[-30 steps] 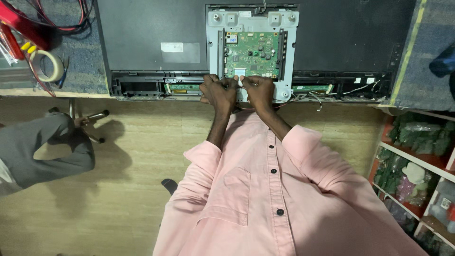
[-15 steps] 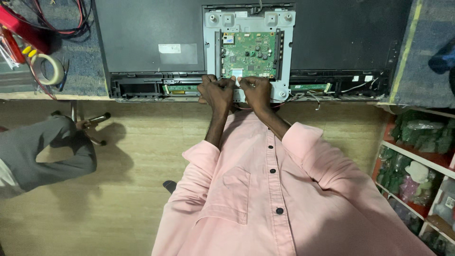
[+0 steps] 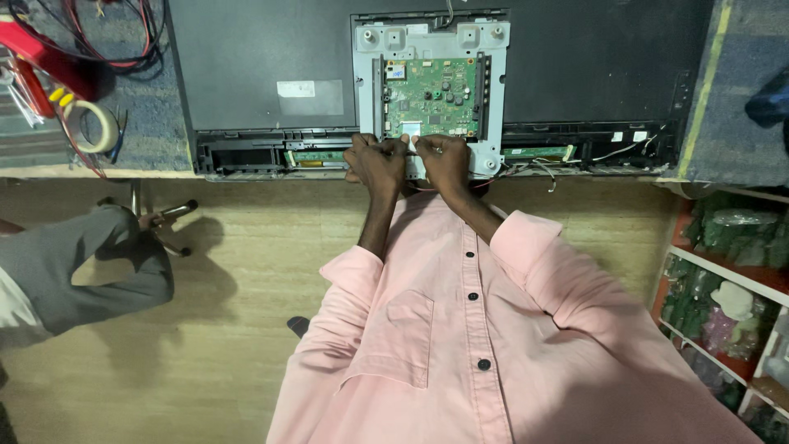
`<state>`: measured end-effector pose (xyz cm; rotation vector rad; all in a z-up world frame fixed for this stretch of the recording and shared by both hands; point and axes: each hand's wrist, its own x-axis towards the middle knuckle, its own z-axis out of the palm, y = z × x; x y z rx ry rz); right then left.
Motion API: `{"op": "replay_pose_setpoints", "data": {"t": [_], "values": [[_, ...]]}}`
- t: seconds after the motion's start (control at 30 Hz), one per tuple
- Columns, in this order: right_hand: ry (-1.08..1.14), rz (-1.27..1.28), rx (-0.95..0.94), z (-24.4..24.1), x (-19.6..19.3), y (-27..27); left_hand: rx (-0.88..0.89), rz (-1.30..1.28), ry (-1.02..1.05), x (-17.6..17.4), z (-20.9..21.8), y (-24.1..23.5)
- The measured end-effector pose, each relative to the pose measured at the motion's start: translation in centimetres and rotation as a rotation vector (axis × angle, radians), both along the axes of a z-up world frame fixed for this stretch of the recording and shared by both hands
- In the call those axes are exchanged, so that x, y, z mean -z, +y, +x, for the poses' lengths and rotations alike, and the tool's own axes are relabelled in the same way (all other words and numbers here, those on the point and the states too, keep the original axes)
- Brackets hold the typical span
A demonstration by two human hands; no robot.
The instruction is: The person uses a cordless drill to remove screws from a circuit board mounted inside a disassembled television. They then disconnect several ribbon cables and wire connectors from the board and surrounding components.
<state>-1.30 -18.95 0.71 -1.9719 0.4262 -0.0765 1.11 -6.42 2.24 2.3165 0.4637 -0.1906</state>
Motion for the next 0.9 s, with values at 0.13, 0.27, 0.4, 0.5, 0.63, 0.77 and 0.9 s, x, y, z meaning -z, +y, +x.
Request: {"op": "replay_pose_setpoints", "data": {"t": [0.13, 0.27, 0.4, 0.5, 0.63, 0.77, 0.9], "values": [[0.393, 0.116, 0.027, 0.1, -0.9, -0.3, -0.009, 0.016, -0.022, -0.4, -0.6, -0.3], [0.011, -0.171, -0.177, -0.2, -3.6, -1.0, 0.010, -0.004, -0.076, 0.0, -1.1, -0.1], [0.041, -0.442, -0.392, -0.4, -6.0, -0.8, 0.030, -0.024, -0.140, 0.6, -1.4, 0.1], [0.109, -0.632, -0.558, 0.4, -6.1, 0.1, 0.026, -0.014, -0.085, 0.6, -1.2, 0.0], [0.020, -0.839, -0.558, 0.4, -4.9, -0.1, -0.001, 0.002, -0.036, -0.2, -1.2, -0.1], [-0.083, -0.813, -0.435, -0.4, -3.9, -1.3, 0.005, -0.017, -0.036, -1.3, -1.1, -0.2], [0.055, -0.619, -0.286, -1.5, -4.2, -1.8, 0.029, 0.001, -0.039, -1.9, -1.0, -0.1]]}}
